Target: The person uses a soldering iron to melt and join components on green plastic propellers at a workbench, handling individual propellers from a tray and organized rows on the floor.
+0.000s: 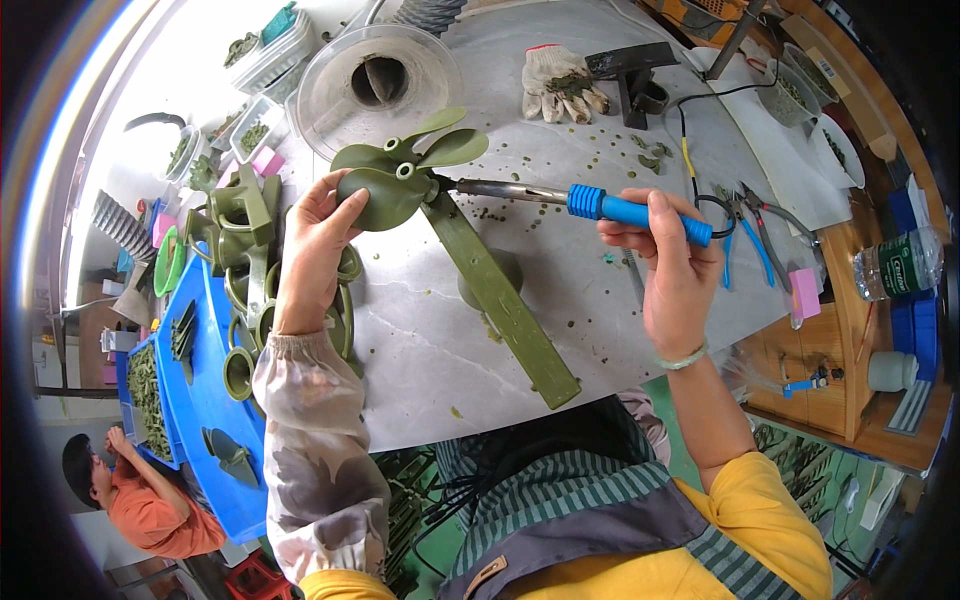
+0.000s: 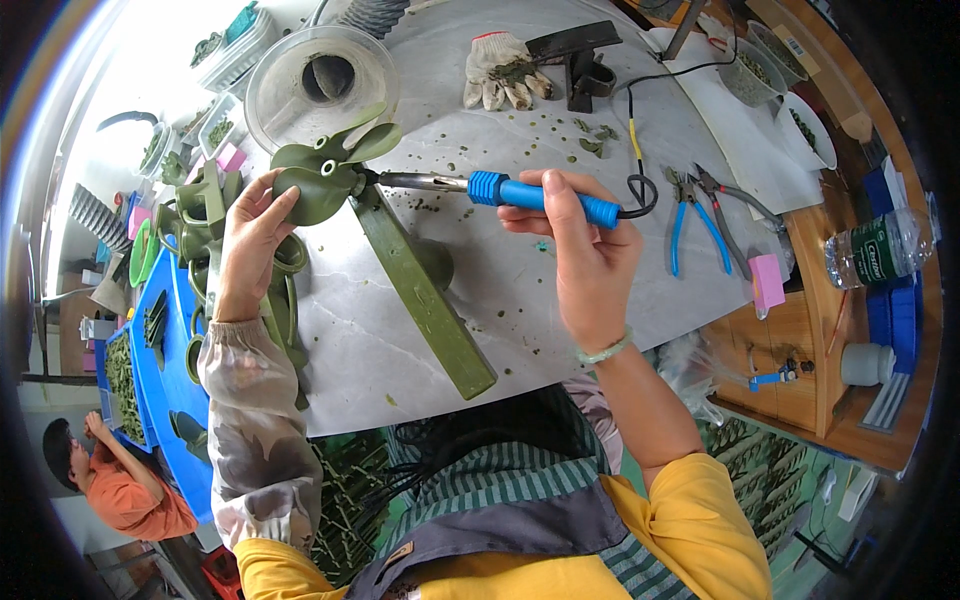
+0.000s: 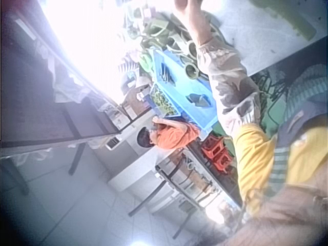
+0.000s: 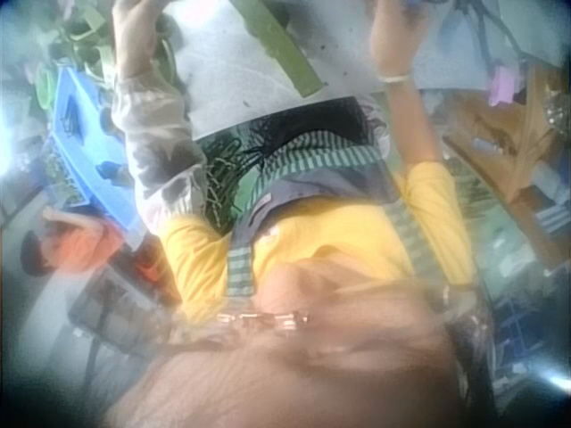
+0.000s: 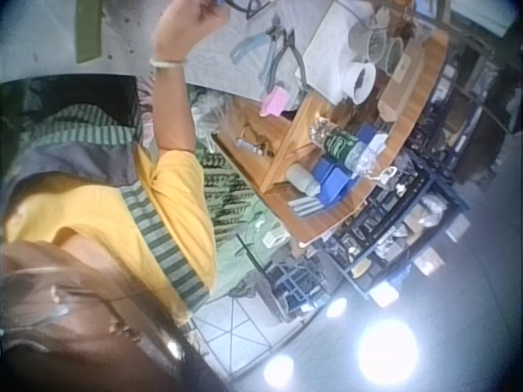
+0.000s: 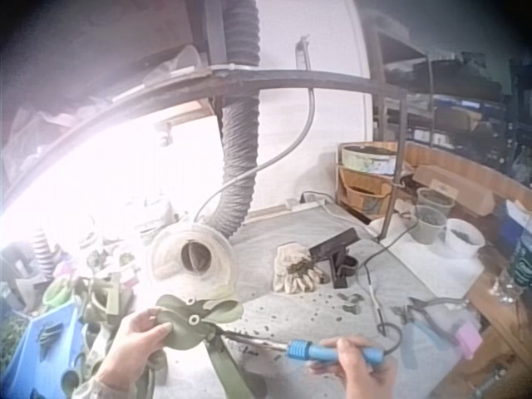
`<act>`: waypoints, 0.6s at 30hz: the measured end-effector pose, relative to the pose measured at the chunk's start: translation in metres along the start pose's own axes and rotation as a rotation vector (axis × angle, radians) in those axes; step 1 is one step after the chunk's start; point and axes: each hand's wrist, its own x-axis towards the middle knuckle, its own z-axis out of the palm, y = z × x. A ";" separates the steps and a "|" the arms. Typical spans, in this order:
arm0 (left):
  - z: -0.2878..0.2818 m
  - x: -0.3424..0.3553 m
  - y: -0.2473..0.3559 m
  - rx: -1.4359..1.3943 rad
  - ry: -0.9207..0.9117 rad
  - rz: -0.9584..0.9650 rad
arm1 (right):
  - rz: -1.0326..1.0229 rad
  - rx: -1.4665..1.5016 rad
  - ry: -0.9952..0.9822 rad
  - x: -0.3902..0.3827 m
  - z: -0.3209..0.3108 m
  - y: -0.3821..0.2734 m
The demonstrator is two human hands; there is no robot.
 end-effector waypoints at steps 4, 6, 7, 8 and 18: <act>0.000 0.001 0.000 -0.001 -0.002 -0.003 | -0.025 -0.024 0.021 0.001 -0.003 -0.010; -0.002 0.002 0.000 0.021 -0.002 -0.005 | -0.028 -0.037 0.021 0.001 -0.006 -0.016; -0.003 0.003 0.000 0.043 -0.002 -0.007 | -0.030 -0.051 0.021 0.002 -0.008 -0.018; -0.003 0.003 0.000 0.042 -0.003 -0.006 | -0.031 -0.051 0.021 0.002 -0.010 -0.022; -0.001 0.005 0.008 0.068 -0.042 -0.056 | -0.050 -0.134 -0.004 0.006 -0.015 -0.047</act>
